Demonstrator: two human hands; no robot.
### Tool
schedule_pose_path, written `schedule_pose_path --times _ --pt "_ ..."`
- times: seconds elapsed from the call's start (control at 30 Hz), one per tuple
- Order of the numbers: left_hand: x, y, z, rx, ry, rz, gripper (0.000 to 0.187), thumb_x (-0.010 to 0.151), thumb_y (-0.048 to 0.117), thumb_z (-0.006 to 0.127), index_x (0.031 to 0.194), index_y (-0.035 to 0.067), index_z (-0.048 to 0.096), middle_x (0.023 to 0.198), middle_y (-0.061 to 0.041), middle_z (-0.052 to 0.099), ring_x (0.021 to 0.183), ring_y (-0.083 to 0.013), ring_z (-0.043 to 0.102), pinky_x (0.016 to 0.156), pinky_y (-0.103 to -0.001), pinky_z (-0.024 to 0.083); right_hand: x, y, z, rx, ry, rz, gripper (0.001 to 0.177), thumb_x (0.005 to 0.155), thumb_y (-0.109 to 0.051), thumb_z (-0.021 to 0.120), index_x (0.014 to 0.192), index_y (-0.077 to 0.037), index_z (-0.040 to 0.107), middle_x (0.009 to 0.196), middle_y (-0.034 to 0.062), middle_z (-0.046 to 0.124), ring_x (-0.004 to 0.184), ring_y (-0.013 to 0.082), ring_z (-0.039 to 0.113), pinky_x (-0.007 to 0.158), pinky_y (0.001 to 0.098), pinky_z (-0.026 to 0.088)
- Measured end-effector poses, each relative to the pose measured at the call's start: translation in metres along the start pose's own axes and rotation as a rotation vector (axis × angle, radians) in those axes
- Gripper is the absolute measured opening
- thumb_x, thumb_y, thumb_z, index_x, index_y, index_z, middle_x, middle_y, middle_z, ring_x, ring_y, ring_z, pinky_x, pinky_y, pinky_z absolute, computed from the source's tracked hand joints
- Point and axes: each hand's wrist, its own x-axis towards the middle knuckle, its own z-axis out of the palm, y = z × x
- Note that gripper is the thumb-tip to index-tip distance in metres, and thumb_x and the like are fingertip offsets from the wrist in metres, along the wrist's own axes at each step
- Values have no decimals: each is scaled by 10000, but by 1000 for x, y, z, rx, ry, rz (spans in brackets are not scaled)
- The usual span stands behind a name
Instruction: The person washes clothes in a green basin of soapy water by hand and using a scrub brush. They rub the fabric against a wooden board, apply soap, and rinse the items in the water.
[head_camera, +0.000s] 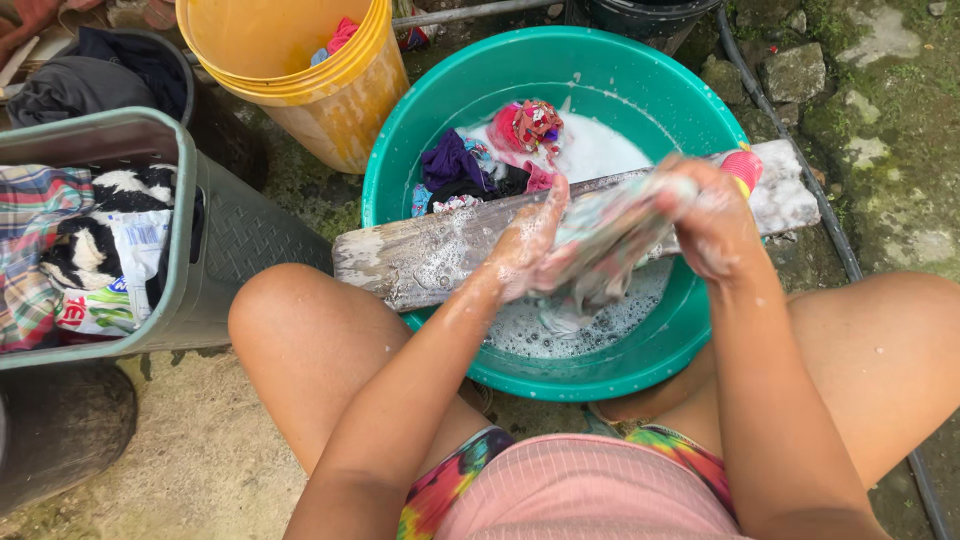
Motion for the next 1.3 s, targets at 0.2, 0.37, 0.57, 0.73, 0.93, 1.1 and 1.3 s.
schedule_pose_path --times 0.2,0.37,0.57,0.73,0.93,1.1,1.3 --pt "34 -78 -4 -589 -100 -13 581 962 587 527 1135 64 711 967 -64 730 877 -178 645 760 -356 534 -5 98 88 -932 92 -389 52 895 -101 708 942 -120 702 1024 56 749 975 202 654 893 451 507" --pt "32 -81 -3 -443 -2 -37 573 956 571 541 1142 54 704 975 -80 727 888 -194 648 775 -368 532 14 121 28 -833 573 -162 132 994 -159 666 881 -93 655 917 103 683 860 245 614 809 454 489" --pt "6 -56 17 66 7 72 565 949 551 557 1150 41 697 985 -99 723 901 -212 652 792 -381 529 2 128 -3 -1104 541 -215 350 1113 -228 615 806 -60 599 788 158 605 721 296 565 707 457 468" --pt "-22 -50 48 600 -579 -25 560 943 535 570 1157 31 691 994 -115 720 911 -228 655 807 -392 527 43 41 6 -1329 259 -172 469 1138 -283 578 740 -34 593 687 175 573 617 313 547 631 436 473" --pt "3 -37 47 569 -115 114 554 936 515 587 1165 19 683 1004 -133 717 924 -247 658 824 -406 524 21 -10 78 -900 72 -621 384 1137 -346 504 974 -54 693 1016 140 681 973 367 639 920 439 493" --pt "-25 19 10 -172 -172 270 551 930 499 600 1171 9 677 1013 -149 714 935 -262 661 838 -417 522 -27 34 23 -1015 258 -191 366 1000 -336 697 1234 -55 700 1094 99 707 1015 227 693 925 354 534" --pt "21 -19 9 -624 -182 96 549 923 479 616 1179 -3 670 1023 -168 711 948 -281 664 856 -431 519 -36 52 38 -443 359 -73 410 923 -220 776 1281 -43 681 1133 49 731 1023 130 668 919 281 550"
